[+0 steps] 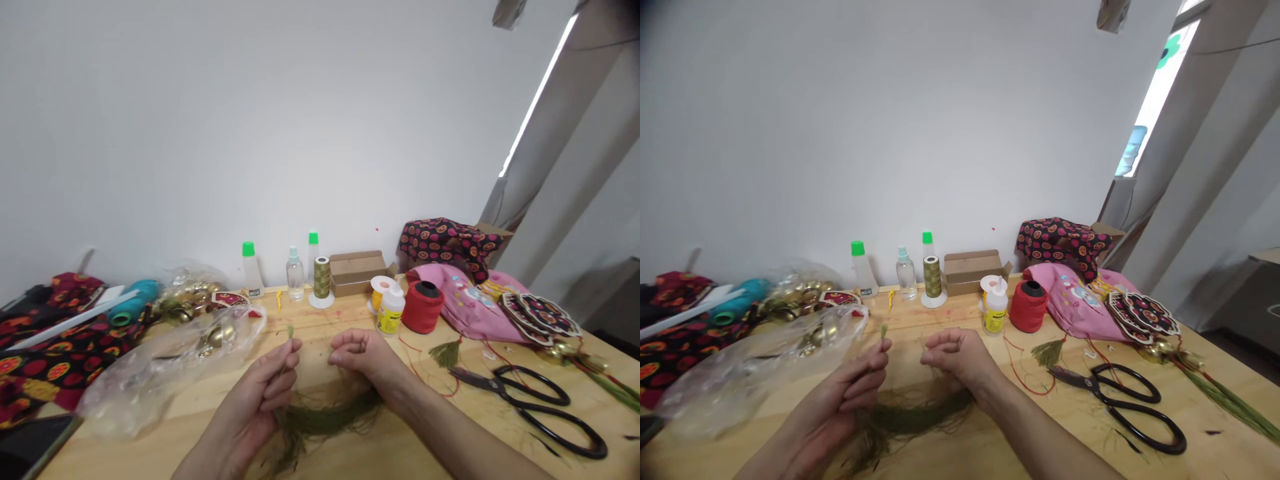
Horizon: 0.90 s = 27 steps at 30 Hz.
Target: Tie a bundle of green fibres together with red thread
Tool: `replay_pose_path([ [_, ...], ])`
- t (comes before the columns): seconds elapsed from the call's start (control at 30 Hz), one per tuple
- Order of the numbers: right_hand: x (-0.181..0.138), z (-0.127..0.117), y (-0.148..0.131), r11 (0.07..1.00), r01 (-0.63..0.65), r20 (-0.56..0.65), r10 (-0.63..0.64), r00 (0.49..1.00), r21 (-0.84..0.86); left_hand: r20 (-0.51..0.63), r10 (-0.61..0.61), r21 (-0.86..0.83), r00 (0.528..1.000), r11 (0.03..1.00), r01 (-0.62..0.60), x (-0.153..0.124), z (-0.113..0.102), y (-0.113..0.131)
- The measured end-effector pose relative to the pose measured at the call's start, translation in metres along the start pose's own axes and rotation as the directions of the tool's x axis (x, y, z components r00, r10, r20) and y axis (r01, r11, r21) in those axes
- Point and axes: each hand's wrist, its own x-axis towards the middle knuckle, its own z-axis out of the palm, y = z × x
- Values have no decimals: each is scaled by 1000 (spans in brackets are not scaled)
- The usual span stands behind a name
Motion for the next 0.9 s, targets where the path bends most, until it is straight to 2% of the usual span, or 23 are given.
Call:
replay_pose_path([
  [0.13,-1,5,0,993,100,-39,-98,994,57,-116,104,230,988,970,-75,2,6,-15],
  [0.3,-6,13,-1,983,183,-67,-183,981,-4,-50,138,291,989,950,-117,4,9,-32],
  [0.4,-10,17,-2,969,218,-84,-228,970,-119,-74,155,282,985,951,-128,6,8,-38],
  [0.47,-12,19,-1,957,228,-83,-246,966,-176,-52,141,254,989,959,-124,6,8,-40],
  [0.7,-13,19,3,956,224,-66,-241,968,-189,19,81,153,997,985,-83,3,14,-41],
  [0.9,-15,20,2,909,248,-88,-292,952,-334,35,69,111,997,991,-72,1,20,-40],
])
